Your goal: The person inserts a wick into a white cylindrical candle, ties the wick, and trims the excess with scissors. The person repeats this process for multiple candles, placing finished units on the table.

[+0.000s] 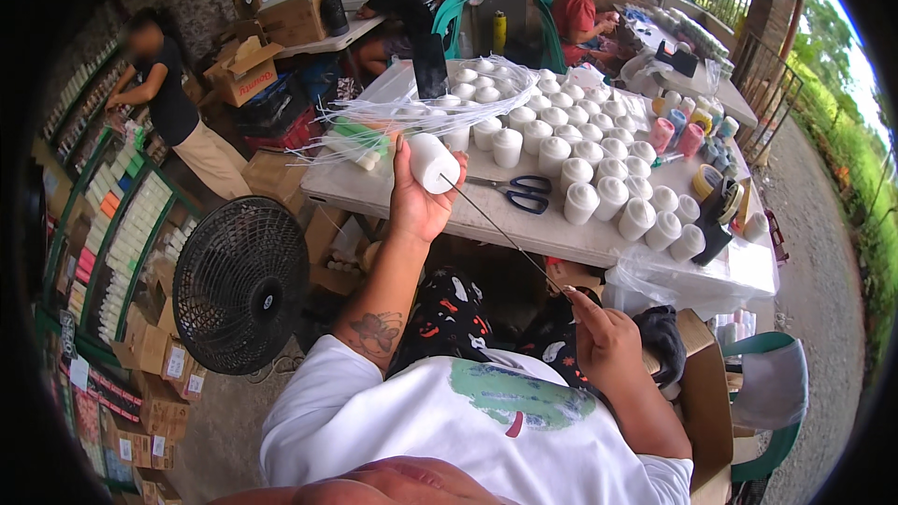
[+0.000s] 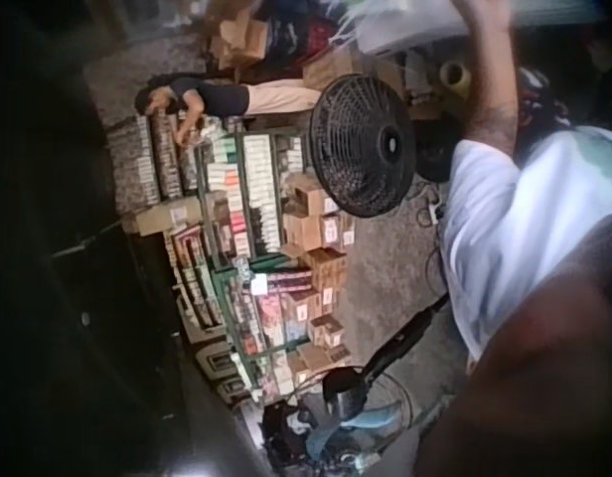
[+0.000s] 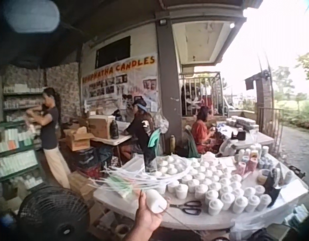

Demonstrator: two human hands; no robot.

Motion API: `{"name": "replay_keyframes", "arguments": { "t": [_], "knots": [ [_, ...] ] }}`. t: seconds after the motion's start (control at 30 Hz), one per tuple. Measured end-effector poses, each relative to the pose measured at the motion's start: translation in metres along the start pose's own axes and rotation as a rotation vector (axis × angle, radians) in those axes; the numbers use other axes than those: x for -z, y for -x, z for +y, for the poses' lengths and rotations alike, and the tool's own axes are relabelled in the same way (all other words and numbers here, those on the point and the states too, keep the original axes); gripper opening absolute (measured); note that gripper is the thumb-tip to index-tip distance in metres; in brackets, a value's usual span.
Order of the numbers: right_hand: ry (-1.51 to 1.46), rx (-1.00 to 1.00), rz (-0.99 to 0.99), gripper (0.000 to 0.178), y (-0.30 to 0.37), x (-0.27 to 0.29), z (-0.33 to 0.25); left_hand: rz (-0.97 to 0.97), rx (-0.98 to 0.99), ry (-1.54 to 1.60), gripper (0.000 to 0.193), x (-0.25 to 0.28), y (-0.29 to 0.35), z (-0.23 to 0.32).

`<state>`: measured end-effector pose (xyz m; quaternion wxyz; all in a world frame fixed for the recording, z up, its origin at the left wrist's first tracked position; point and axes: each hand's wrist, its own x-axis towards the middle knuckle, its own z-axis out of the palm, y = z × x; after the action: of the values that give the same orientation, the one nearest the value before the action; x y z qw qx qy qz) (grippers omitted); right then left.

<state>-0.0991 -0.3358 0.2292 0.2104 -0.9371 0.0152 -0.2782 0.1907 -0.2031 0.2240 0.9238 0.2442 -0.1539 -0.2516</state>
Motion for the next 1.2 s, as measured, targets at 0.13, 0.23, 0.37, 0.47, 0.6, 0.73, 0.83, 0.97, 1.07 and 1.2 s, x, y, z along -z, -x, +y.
{"name": "replay_keyframes", "arguments": {
  "t": [0.13, 0.23, 0.37, 0.47, 0.6, 0.73, 0.83, 0.97, 1.07, 1.2],
  "knots": [
    [0.065, -0.006, -0.052, 0.042, -0.004, 0.011, -0.013, -0.021, -0.123, -0.127, 0.050, -0.008, 0.009, -0.016],
    [0.074, 0.011, 0.015, 0.037, -0.024, -0.011, -0.014, -0.214, 0.053, -0.156, 0.048, -0.028, 0.043, -0.051],
    [0.069, -0.011, 0.042, 0.031, -0.009, 0.002, -0.004, -0.162, -0.094, -0.054, 0.049, -0.019, 0.014, -0.013],
    [0.027, -0.009, 0.026, 0.030, -0.018, -0.014, -0.001, -0.130, -0.011, -0.117, 0.052, -0.019, 0.021, -0.021],
    [-0.035, -0.020, 0.027, 0.029, -0.036, -0.012, -0.014, -0.135, 0.044, -0.098, 0.051, -0.021, 0.026, -0.040],
    [-0.166, -0.159, -0.067, 0.026, -0.006, 0.021, 0.002, 0.129, -0.155, 0.159, 0.053, 0.042, -0.036, 0.051],
    [-0.165, -0.225, 0.022, 0.026, 0.005, 0.025, 0.007, 0.036, -0.109, 0.213, 0.055, 0.035, -0.022, 0.051],
    [-0.133, -0.072, 0.043, 0.031, 0.003, 0.022, -0.002, -0.121, 0.022, 0.272, 0.060, 0.028, -0.008, 0.037],
    [-0.091, -0.006, -0.005, 0.032, -0.007, 0.025, -0.013, -0.116, 0.007, 0.264, 0.059, 0.027, -0.006, 0.034],
    [-0.125, -0.018, -0.003, 0.028, -0.010, 0.023, -0.015, -0.018, -0.026, 0.223, 0.059, 0.006, 0.001, 0.028]
  ]
}}
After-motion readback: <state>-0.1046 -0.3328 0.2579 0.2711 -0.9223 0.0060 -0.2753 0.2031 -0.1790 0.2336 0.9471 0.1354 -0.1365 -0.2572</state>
